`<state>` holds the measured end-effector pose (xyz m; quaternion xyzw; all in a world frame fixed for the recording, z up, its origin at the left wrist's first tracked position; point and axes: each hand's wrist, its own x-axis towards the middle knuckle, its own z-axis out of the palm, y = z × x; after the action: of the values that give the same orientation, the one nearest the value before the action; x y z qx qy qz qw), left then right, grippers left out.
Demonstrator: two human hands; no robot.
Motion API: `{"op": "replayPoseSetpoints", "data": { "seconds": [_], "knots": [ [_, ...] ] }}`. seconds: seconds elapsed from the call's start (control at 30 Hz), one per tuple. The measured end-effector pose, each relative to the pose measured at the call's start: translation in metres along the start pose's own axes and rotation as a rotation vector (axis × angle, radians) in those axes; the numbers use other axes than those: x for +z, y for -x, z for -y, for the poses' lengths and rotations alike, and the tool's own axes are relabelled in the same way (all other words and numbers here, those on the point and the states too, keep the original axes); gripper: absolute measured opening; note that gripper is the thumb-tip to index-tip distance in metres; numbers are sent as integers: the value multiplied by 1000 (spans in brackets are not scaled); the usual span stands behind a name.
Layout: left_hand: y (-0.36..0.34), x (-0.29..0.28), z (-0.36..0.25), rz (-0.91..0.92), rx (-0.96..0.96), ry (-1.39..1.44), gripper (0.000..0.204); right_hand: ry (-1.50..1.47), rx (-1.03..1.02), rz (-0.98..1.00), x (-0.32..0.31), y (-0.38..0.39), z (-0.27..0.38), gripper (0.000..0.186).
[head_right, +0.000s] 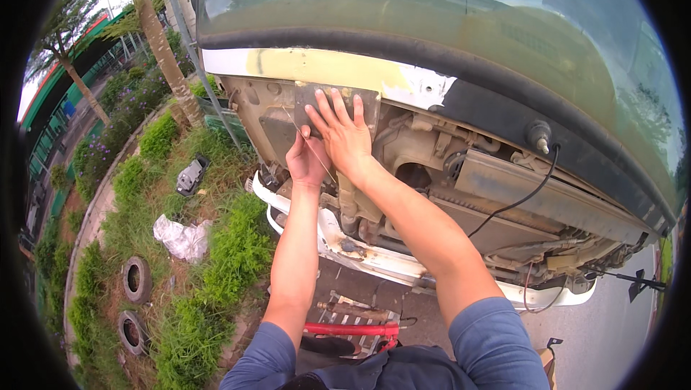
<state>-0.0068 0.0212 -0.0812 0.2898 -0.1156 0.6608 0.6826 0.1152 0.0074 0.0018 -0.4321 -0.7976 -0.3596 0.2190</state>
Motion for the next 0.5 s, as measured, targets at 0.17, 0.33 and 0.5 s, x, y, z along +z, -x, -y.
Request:
{"op": "replayPoseSetpoints", "data": {
  "seconds": [0.17,0.33,0.5],
  "knots": [
    [32,13,19,-340,38,-87,23,-131,14,127,-8,30,4,59],
    [26,45,23,46,28,-49,21,-59,6,23,-35,32,-14,63],
    [-10,67,27,182,-13,-51,22,-36,46,-44,-51,12,-46,69]
  ]
}}
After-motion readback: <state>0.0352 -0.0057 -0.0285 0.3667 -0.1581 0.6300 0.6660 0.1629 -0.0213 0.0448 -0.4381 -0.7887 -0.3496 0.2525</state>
